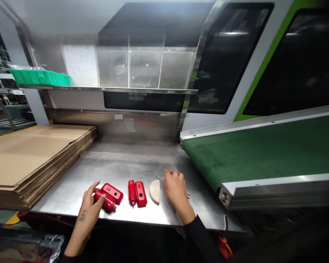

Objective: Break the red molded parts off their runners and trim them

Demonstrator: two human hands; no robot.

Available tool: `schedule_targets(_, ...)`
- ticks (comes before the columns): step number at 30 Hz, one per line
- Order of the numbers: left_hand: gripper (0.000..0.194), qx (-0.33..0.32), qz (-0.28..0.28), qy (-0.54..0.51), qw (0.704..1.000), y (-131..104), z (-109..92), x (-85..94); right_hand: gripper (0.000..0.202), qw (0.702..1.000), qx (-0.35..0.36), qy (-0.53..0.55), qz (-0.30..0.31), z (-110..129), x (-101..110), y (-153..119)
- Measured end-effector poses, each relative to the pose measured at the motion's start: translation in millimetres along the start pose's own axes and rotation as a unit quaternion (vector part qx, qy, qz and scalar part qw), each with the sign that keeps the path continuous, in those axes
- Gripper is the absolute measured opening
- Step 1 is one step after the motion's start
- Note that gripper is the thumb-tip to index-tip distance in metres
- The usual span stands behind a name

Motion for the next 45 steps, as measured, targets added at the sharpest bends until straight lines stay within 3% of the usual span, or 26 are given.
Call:
schedule_targets(3, 0.060, -0.058, 0.022, 0.165, 0.984, -3, -5, 0.7, 0.045, 0.999, -0.007, 0.001, 0.034, 15, 6, -11)
schedule_targets(5, 0.052, -0.094, 0.010, 0.304, 0.948, -8, -11, -0.3, 0.045, 0.997, 0.005, 0.005, 0.080, 24, 6, -14)
schedule_targets(7, 0.048, -0.142, 0.024, 0.377, 0.915, -11, -18, -5.3, 0.042, 0.995, 0.022, 0.007, 0.100, 27, 6, -14)
schedule_targets(9, 0.049, -0.194, 0.125, 0.391, 0.891, -9, -22, -15.4, 0.036, 0.993, 0.033, 0.003, 0.113, 26, 8, -15)
schedule_targets(12, 0.056, -0.203, 0.328, 0.433, 0.815, -2, -24, -22.8, 0.035, 0.993, 0.041, -0.016, 0.114, 25, 6, -23)
schedule_targets(14, 0.064, -0.168, 0.403, 0.457, 0.775, 5, -25, -12.4, 0.044, 0.995, 0.038, -0.037, 0.088, 26, -1, -31)
schedule_targets(15, 0.072, -0.161, 0.413, 0.467, 0.765, 9, -27, -3.3, 0.049, 0.996, 0.039, -0.048, 0.066, 27, -5, -34)
schedule_targets(17, 0.082, -0.178, 0.396, 0.496, 0.752, 15, -28, 18.2, 0.050, 0.997, 0.042, -0.053, 0.032, 28, -13, -36)
schedule_targets(20, 0.073, -0.265, 0.321, 0.546, 0.727, 22, -27, 44.8, 0.043, 0.998, 0.033, -0.011, 0.050, 27, -13, -30)
schedule_targets(22, 0.066, -0.317, 0.291, 0.549, 0.717, 23, -23, 52.5, 0.035, 0.997, 0.027, 0.012, 0.076, 27, -3, -27)
schedule_targets(25, 0.066, -0.367, 0.255, 0.544, 0.710, 23, -14, 52.6, 0.039, 0.994, 0.010, 0.095, 0.053, 36, 22, -32)
schedule_targets(26, 0.066, -0.378, 0.247, 0.547, 0.705, 22, -10, 51.0, 0.040, 0.984, 0.001, 0.169, 0.053, 45, 28, -38)
schedule_targets(28, 0.068, -0.399, 0.221, 0.554, 0.697, 22, -5, 47.8, 0.037, 0.934, -0.008, 0.349, 0.073, 73, 30, -51)
schedule_targets(30, 0.070, -0.408, 0.201, 0.560, 0.692, 23, -1, 45.4, 0.034, 0.896, 0.015, 0.435, 0.088, 111, 20, -62)
schedule_targets(33, 0.073, -0.395, 0.193, 0.566, 0.697, 24, 1, 43.6, 0.031, 0.951, 0.057, 0.302, 0.048, 160, -7, -68)
schedule_targets(35, 0.078, -0.388, 0.203, 0.570, 0.696, 24, 0, 42.4, 0.032, 0.975, 0.075, 0.208, 0.041, 175, -24, -68)
schedule_targets(41, 0.085, -0.381, 0.209, 0.581, 0.688, 23, -2, 38.4, 0.039, 0.971, 0.158, 0.180, -0.006, 171, -38, -61)
schedule_targets(45, 0.086, -0.371, 0.209, 0.586, 0.690, 25, 3, 38.4, 0.039, 0.970, 0.173, 0.169, -0.029, 173, -45, -62)
Point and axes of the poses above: each hand's wrist, its own y-axis towards the middle knuckle, its own x-axis out of the back of the hand, z = x × y, the point moved 3 cm from there along y, towards the middle knuckle, and after that the axes turned 4 degrees about -y, right-handed, at the moved point
